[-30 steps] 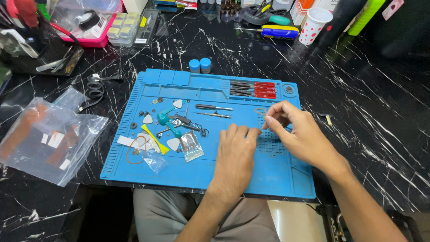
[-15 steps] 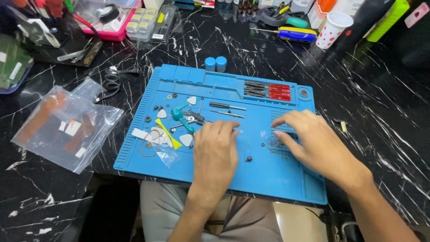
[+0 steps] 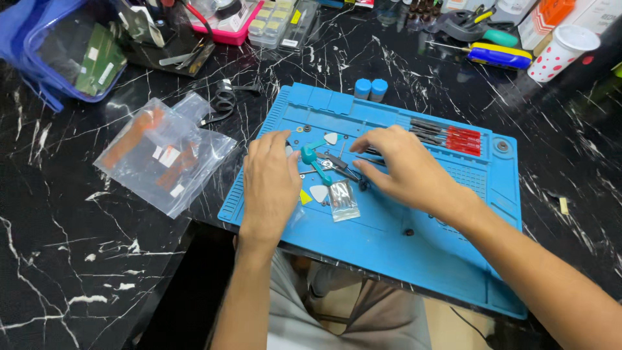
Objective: The person organizes small tools and parts on a blue work mat. They pick up screwdrivers, bits, and small components, then place them into designated slots and compartments on the mat. The person also handles a red plastic case and arranges items within it.
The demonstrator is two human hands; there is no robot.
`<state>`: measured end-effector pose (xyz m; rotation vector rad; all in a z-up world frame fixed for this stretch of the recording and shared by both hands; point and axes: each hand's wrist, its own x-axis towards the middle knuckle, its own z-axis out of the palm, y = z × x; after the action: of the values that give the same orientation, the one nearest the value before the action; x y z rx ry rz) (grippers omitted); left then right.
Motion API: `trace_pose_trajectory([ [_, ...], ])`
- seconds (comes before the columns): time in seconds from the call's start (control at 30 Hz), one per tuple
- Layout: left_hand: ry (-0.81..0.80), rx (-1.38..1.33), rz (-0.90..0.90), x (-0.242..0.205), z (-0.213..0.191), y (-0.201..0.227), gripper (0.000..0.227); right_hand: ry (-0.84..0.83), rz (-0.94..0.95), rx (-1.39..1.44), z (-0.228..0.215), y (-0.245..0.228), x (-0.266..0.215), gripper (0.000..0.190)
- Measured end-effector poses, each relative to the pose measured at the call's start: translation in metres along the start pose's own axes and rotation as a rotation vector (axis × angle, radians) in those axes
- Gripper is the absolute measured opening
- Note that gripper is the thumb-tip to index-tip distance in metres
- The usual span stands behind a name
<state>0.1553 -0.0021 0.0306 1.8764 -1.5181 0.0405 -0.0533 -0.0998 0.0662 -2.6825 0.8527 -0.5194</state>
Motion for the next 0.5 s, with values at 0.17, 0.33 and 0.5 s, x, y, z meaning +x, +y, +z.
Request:
trace_pose_trajectory([
  [0.17,-0.036,0.008,0.018,0.016,0.010,-0.022,0.029,0.031,-0.037,-0.004,0.026,0.003,0.044,0.016],
  [0.33,-0.097,-0.022,0.031,0.013,0.005,-0.035,0.027,0.003,-0.064,-0.021,0.037,-0.004,0.076,0.014],
  [0.5,-0.088,-0.130,-0.023,0.002,-0.014,-0.038,0.028,-0.114,-0.079,0.042,0.033,-0.027,0.077,0.015],
])
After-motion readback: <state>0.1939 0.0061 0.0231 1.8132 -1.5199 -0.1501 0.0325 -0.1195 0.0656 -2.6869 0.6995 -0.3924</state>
